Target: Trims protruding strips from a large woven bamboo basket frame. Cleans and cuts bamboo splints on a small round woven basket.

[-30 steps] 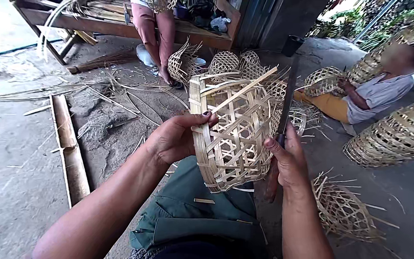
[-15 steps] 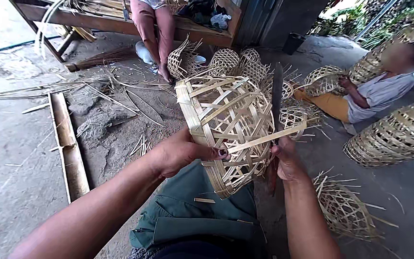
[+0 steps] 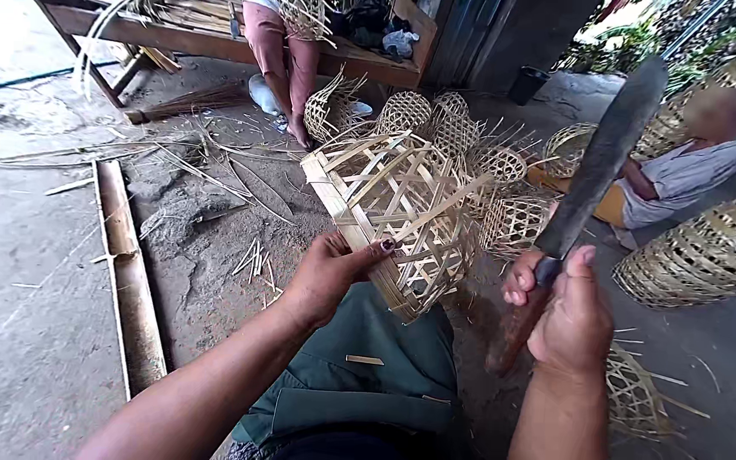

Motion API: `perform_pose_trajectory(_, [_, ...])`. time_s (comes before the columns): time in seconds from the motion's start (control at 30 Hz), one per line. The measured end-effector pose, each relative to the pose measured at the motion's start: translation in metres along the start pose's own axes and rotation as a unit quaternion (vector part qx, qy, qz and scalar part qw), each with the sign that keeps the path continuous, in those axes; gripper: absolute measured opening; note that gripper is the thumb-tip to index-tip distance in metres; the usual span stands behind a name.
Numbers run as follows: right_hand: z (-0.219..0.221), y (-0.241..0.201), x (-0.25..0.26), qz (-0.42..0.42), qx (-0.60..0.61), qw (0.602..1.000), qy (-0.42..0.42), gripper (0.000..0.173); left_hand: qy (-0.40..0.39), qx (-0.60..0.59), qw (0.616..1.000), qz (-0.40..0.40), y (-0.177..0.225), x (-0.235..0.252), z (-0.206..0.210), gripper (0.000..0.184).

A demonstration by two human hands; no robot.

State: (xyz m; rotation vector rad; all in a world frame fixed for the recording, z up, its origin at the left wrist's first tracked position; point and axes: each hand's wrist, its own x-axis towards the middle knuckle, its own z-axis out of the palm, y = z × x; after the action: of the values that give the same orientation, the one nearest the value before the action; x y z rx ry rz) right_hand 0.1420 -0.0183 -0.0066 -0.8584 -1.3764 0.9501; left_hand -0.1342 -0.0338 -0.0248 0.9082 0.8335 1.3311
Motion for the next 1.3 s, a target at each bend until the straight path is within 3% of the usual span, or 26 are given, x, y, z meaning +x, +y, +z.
perform_pose_trajectory(0.1, [0.008,-0.019,-0.014,0.092,0.092,0.981,-0.143,0.054,-0.012,0.0,1.0,0.005,-0.003,0.001,0.006,0.013])
perform_pose_trajectory(0.23, [0.016,-0.022,-0.019,0.13,0.117,0.959,-0.224,0.049,-0.052,0.012,0.999,0.009,-0.009,0.002,0.017,0.012])
perform_pose_trajectory(0.47, [0.006,-0.025,-0.018,0.147,0.117,0.954,-0.235,0.044,-0.099,0.038,0.994,0.029,-0.016,0.002,0.02,0.011])
perform_pose_trajectory(0.63, [0.005,-0.024,-0.02,0.137,0.087,0.961,-0.223,0.037,-0.088,0.099,0.989,0.063,-0.017,0.001,0.027,0.011])
perform_pose_trajectory(0.77, [0.015,-0.016,-0.03,0.019,-0.098,0.982,-0.159,0.044,-0.072,0.121,0.986,0.089,-0.023,0.003,0.031,0.011])
perform_pose_trajectory(0.83, [0.02,-0.01,-0.034,-0.082,-0.305,0.942,-0.117,0.044,-0.072,0.123,0.985,0.096,-0.023,0.002,0.035,0.01])
perform_pose_trajectory(0.9, [0.026,-0.005,-0.037,-0.182,-0.506,0.84,-0.066,0.044,-0.073,0.138,0.982,0.109,-0.023,0.001,0.04,0.01])
perform_pose_trajectory(0.93, [0.026,-0.003,-0.037,-0.217,-0.561,0.797,-0.052,0.044,-0.076,0.139,0.981,0.11,-0.022,0.0,0.04,0.011])
perform_pose_trajectory(1.0, [0.015,-0.008,-0.033,-0.246,-0.606,0.756,-0.035,0.044,-0.086,0.122,0.984,0.098,-0.017,0.0,0.036,0.012])
perform_pose_trajectory(1.03, [0.002,-0.015,-0.029,-0.234,-0.609,0.758,-0.022,0.044,-0.089,0.112,0.986,0.084,-0.011,-0.001,0.029,0.011])
perform_pose_trajectory(1.17, [-0.072,-0.042,0.0,-0.035,-0.486,0.867,0.105,0.064,-0.08,0.055,0.995,-0.005,0.008,0.004,-0.017,0.006])
perform_pose_trajectory(1.23, [-0.077,-0.034,0.002,0.002,-0.348,0.929,0.123,0.066,-0.027,0.054,0.998,-0.009,0.0,0.009,-0.024,0.004])
perform_pose_trajectory(1.3, [-0.056,-0.02,-0.001,0.008,-0.243,0.967,0.075,0.066,0.028,0.092,0.995,0.004,-0.005,0.014,-0.021,0.005])
